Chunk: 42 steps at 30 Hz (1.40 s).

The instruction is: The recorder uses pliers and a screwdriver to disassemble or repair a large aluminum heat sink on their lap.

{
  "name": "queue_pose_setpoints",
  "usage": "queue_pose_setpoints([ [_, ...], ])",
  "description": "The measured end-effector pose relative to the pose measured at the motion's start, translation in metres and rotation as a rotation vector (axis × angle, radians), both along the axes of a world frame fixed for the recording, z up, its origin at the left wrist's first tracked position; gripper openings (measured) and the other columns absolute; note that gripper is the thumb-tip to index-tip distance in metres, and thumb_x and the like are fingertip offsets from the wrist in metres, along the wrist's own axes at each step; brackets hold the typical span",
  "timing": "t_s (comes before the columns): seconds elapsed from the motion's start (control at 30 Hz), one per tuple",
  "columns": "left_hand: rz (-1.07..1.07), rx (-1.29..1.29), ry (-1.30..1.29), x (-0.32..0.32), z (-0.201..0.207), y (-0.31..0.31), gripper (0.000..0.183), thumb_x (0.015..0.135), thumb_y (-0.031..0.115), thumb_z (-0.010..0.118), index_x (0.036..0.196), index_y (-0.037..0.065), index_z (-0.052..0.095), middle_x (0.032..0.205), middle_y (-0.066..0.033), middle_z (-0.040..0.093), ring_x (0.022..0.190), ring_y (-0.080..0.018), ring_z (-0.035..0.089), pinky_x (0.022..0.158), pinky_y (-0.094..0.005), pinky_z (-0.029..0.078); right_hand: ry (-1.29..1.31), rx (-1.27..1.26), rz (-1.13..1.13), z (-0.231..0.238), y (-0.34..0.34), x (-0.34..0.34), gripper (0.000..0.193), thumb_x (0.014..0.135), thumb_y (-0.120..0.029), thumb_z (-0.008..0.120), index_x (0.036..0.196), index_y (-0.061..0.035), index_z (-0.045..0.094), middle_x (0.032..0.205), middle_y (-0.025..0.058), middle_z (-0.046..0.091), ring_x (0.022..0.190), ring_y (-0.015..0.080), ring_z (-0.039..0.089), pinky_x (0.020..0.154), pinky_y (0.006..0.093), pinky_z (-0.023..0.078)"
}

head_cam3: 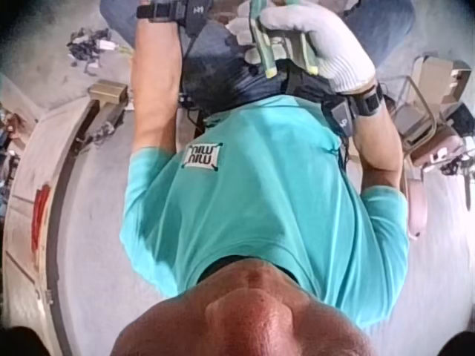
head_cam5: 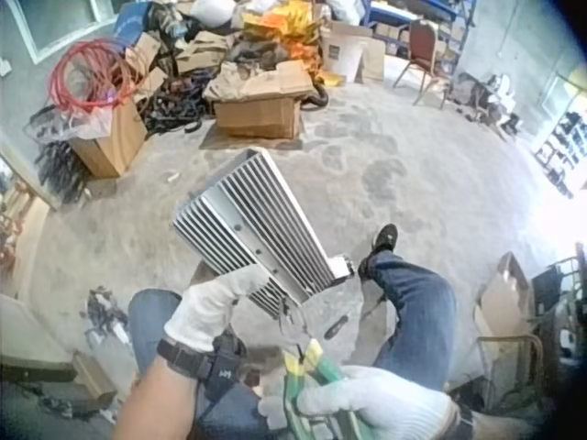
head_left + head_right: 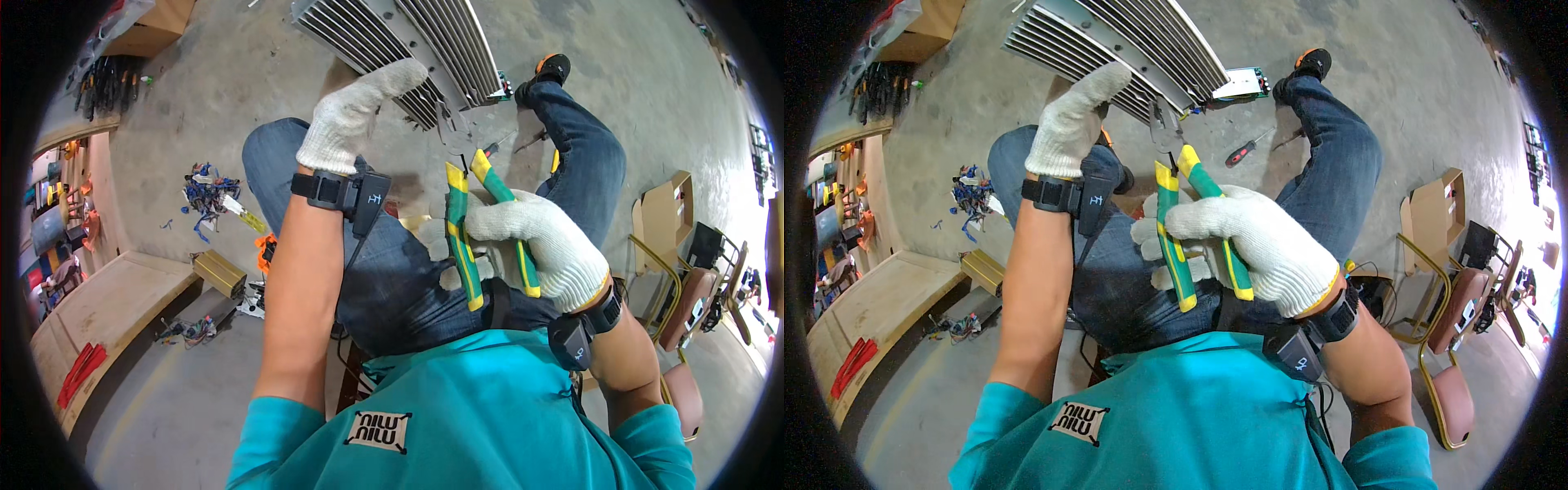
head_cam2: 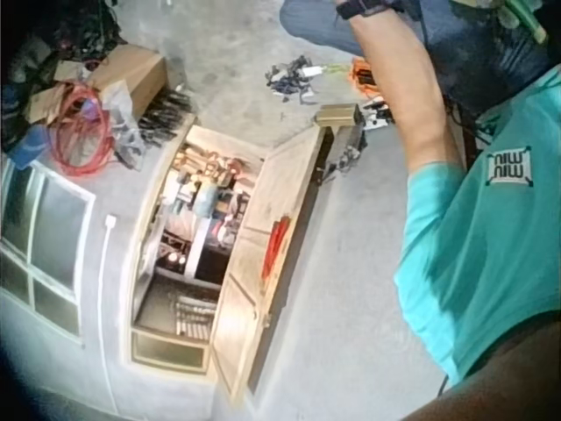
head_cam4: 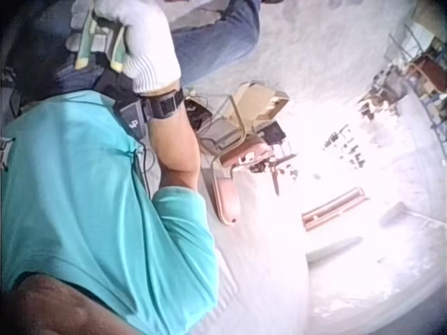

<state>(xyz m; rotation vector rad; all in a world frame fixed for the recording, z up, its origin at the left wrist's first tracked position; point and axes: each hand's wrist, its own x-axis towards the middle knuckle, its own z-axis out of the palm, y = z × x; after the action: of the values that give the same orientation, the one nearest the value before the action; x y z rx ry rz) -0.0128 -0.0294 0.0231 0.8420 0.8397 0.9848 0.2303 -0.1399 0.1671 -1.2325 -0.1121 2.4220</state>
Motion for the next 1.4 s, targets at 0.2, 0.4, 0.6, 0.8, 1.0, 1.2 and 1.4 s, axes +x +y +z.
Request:
queue_pose_setpoints([
  [0.2,-0.056,0.095,0.001,-0.004,-0.005,-0.002,0.032,0.109,0.020,0.063,0.133,0.002,0.074,0.133,-0.0141,0.076,0.127,-0.0246,0.071,0.114,-0.0371,0.055,0.021,0.015,0.020,-0.007,0.001,-0.001,0.038,0.100,-0.011,0.072,0.133,0.0062,0.062,0.120,0.0211,0.075,0.104,0.0325,0.078,0.095,0.0587,0.065],
  [0.4,-0.065,0.152,-0.118,-0.003,0.001,0.000,0.032,0.105,0.020,0.071,0.131,0.003,0.076,0.131,-0.0127,0.078,0.125,-0.0246,0.073,0.112,-0.0366,0.056,0.029,0.009,0.032,-0.009,0.001,-0.001,0.042,0.101,-0.012,0.070,0.136,0.0082,0.060,0.124,0.0244,0.074,0.109,0.0373,0.078,0.093,0.0585,0.066],
  [0.6,-0.066,0.108,-0.210,-0.007,-0.003,0.003,0.029,0.096,0.015,0.082,0.122,0.004,0.078,0.120,-0.0116,0.080,0.113,-0.0237,0.077,0.104,-0.0363,0.062,0.067,0.003,0.029,-0.010,0.002,-0.001,0.045,0.103,-0.013,0.068,0.140,0.0086,0.056,0.127,0.0255,0.074,0.112,0.0396,0.077,0.092,0.0591,0.066],
  [0.8,-0.205,0.232,-0.273,-0.013,-0.011,0.005,0.032,0.107,0.022,0.067,0.130,0.002,0.076,0.132,-0.0153,0.077,0.127,-0.0260,0.072,0.116,-0.0388,0.054,0.165,-0.054,-0.056,-0.007,0.000,-0.002,0.041,0.104,-0.014,0.068,0.136,0.0091,0.058,0.123,0.0223,0.074,0.110,0.0340,0.077,0.096,0.0579,0.065],
  [1.0,-0.121,0.215,-0.172,-0.010,-0.003,0.005,0.036,0.093,0.017,0.085,0.125,0.002,0.076,0.118,-0.0144,0.080,0.112,-0.0246,0.078,0.097,-0.0366,0.065,0.225,-0.062,-0.101,-0.014,-0.004,-0.006,0.041,0.105,-0.016,0.065,0.137,0.0085,0.057,0.124,0.0236,0.074,0.112,0.0374,0.076,0.098,0.0594,0.064],
  [1.2,-0.151,0.173,-0.092,-0.008,-0.002,0.003,0.042,0.098,0.018,0.078,0.136,0.000,0.070,0.124,-0.0166,0.078,0.119,-0.0272,0.076,0.103,-0.0381,0.063,0.246,-0.063,-0.133,-0.011,-0.006,-0.007,0.042,0.105,-0.016,0.066,0.138,0.0093,0.058,0.123,0.0235,0.075,0.109,0.0354,0.077,0.095,0.0574,0.065],
  [1.4,-0.251,0.158,-0.017,-0.014,-0.011,-0.003,0.047,0.112,0.024,0.051,0.148,-0.005,0.060,0.147,-0.0219,0.067,0.139,-0.0323,0.064,0.121,-0.0409,0.050,0.184,-0.100,-0.147,-0.011,-0.006,-0.011,0.036,0.104,-0.017,0.068,0.129,0.0086,0.065,0.116,0.0216,0.077,0.100,0.0300,0.079,0.090,0.0517,0.067],
])
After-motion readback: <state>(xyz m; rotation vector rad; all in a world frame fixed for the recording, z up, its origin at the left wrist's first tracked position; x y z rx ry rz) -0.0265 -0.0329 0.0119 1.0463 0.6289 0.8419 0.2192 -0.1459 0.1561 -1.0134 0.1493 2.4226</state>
